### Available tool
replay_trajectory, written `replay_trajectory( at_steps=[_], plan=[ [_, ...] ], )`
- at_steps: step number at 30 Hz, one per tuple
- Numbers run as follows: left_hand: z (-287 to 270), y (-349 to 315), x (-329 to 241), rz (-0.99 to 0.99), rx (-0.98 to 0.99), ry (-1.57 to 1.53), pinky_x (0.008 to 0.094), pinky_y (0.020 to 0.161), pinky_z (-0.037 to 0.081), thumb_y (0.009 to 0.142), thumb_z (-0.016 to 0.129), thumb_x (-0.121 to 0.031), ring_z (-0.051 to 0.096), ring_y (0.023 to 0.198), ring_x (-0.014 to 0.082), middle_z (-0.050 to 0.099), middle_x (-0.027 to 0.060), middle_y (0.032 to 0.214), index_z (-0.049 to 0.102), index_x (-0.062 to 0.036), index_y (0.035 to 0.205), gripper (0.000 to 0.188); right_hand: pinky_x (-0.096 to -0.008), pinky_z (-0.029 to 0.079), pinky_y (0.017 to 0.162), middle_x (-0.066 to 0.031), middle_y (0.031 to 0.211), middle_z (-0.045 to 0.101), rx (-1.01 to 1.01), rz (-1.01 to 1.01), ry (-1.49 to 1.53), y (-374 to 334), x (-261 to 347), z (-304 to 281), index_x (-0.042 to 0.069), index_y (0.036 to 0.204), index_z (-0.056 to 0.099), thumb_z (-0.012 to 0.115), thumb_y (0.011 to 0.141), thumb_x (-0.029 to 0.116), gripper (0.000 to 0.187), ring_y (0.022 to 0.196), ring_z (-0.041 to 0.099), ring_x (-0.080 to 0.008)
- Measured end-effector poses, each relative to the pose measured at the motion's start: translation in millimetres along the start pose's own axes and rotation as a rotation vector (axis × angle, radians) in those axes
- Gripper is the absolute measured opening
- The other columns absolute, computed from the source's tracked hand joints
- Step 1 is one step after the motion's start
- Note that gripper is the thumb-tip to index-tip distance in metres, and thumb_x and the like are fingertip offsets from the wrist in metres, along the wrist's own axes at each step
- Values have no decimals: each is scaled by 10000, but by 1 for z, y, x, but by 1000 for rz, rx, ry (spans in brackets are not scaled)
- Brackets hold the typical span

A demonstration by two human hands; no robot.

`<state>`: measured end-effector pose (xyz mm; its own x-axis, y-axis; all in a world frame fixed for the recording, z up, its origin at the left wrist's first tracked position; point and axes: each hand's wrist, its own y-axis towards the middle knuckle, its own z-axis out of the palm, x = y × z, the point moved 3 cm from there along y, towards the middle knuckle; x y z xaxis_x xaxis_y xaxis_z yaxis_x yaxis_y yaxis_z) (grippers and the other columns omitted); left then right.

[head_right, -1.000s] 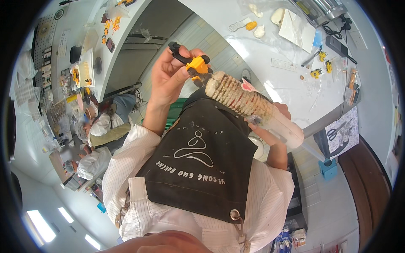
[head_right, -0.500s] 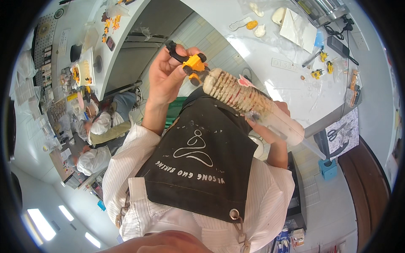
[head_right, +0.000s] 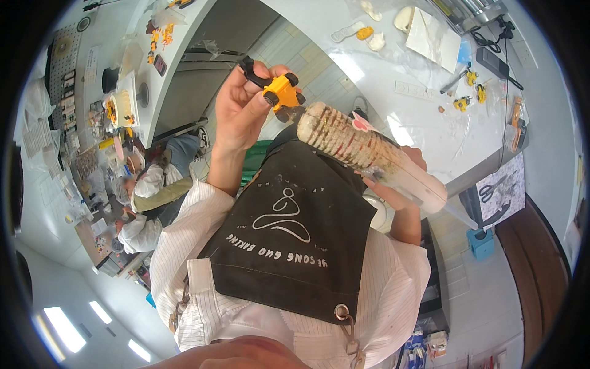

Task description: The person assembles small yellow and black construction vehicle toys using a hot glue gun. They pick up parts, apply glue, attach components, and place the assembled toys on a white board. The person also handles a larger excavator toy and positions it on the board.

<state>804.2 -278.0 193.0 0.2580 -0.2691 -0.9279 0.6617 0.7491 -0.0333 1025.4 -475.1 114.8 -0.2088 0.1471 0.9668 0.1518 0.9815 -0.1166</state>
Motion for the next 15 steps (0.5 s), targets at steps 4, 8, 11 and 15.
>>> replay_trajectory(
  at_steps=[4, 8, 11, 15],
  plan=[
    [2, 0, -2, 3, 9, -18, 483, 1012, 498, 965, 633, -50, 639, 1156, 331, 618, 218, 1272, 487, -31, 1232, 305, -267, 538, 760, -24, 960, 775, -41, -31, 97, 1, 6, 1, 139, 1094, 767, 844, 702, 355, 454, 821, 735, -174],
    [3, 1, -3, 5, 17, -18, 484, 1017, 495, 964, 638, -54, 636, 1162, 327, 620, 219, 1267, 486, -30, 1235, 312, -263, 551, 787, -53, 965, 776, -37, 84, 451, 5, 15, 3, 79, 1117, 756, 855, 704, 273, 467, 844, 743, -155],
    [4, 1, -2, 25, 44, -56, 437, 1000, 518, 964, 601, 14, 643, 1153, 293, 619, 239, 1272, 483, -15, 1248, 310, -264, 555, 799, -68, 969, 775, -28, 86, 419, 6, 11, 3, 52, 1135, 747, 862, 698, 236, 488, 858, 745, -149],
    [4, 0, -2, 34, 49, -62, 417, 994, 530, 964, 584, 45, 645, 1153, 277, 618, 249, 1275, 483, -8, 1255, 312, -265, 553, 793, -67, 975, 775, -23, 72, 386, 7, 12, 5, 62, 1150, 744, 856, 698, 266, 508, 865, 747, -161]
  ],
)
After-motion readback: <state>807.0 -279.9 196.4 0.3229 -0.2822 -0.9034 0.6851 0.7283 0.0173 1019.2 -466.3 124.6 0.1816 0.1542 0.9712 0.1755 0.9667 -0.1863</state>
